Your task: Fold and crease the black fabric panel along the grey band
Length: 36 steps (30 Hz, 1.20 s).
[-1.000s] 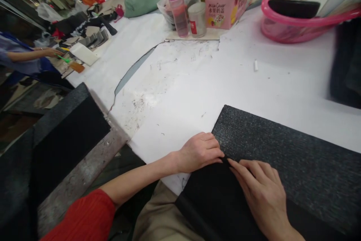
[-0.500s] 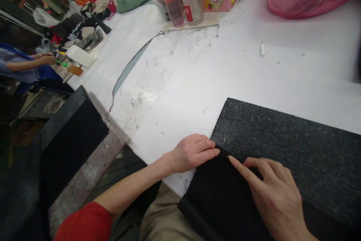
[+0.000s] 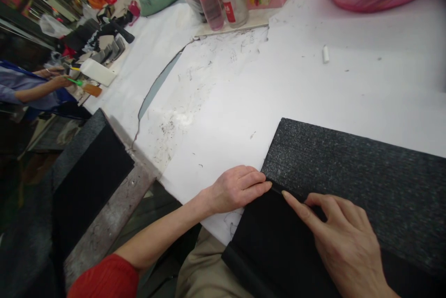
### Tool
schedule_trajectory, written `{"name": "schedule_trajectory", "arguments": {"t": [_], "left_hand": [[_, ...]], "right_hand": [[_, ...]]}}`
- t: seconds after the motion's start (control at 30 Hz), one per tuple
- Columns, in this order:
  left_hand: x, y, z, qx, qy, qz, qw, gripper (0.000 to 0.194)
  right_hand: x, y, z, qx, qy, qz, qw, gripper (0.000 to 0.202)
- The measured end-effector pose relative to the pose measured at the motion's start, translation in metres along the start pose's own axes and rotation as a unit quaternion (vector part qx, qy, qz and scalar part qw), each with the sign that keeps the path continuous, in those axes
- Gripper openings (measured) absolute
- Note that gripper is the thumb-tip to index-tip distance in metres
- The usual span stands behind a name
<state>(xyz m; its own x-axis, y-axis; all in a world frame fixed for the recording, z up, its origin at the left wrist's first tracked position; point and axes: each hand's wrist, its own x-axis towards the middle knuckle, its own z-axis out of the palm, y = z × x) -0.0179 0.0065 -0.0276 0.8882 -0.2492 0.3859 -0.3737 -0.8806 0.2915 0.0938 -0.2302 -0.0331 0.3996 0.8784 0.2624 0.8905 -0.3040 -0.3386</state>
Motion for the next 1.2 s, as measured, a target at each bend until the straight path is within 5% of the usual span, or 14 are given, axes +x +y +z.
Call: {"name": "schedule_trajectory", "arguments": {"t": [1.2], "left_hand": [[0.0020, -0.0046, -0.0033, 0.032, -0.019, 0.044, 0.998, 0.020]], "right_hand": [[0.0025, -0.0018, 0.0002, -0.025, -0.011, -0.009, 1.000, 0.043]]}}
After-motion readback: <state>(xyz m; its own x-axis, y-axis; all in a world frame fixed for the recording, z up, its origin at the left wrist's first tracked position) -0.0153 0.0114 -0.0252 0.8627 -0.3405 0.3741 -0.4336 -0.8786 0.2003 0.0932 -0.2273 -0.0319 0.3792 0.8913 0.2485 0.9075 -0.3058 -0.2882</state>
